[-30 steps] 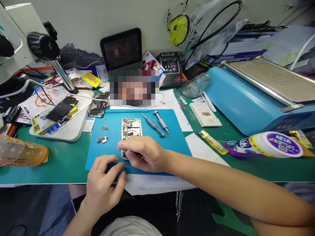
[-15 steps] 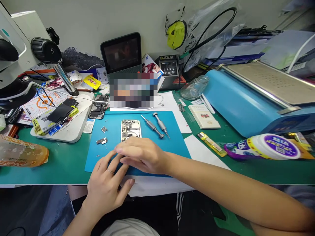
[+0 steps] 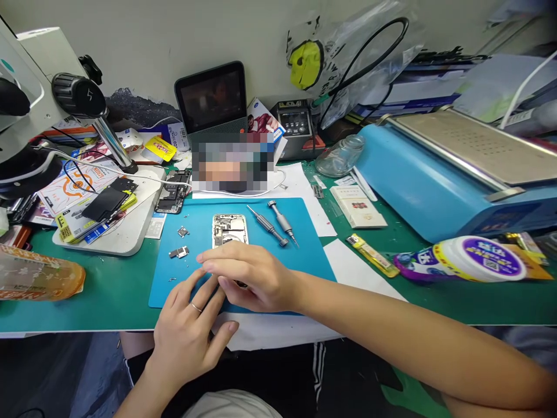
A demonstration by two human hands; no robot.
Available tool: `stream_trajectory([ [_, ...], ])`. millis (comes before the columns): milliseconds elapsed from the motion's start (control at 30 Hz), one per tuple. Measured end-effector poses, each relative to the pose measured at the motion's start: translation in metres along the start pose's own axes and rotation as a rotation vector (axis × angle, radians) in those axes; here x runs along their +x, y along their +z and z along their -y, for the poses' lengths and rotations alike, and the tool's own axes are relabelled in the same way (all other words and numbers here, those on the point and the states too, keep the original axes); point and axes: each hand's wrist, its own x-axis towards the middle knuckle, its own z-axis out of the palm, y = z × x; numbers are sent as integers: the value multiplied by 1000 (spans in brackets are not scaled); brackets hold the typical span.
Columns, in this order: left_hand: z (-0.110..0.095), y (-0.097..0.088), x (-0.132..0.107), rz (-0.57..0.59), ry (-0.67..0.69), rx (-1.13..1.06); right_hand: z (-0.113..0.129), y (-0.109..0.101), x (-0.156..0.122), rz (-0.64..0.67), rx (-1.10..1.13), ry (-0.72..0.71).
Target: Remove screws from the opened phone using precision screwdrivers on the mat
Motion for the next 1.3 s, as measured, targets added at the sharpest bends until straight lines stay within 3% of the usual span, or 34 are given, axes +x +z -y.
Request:
stream_trajectory([
  [1300,0,8,-7,-81,-45,-23,1,-4,1,34,-47,-4],
])
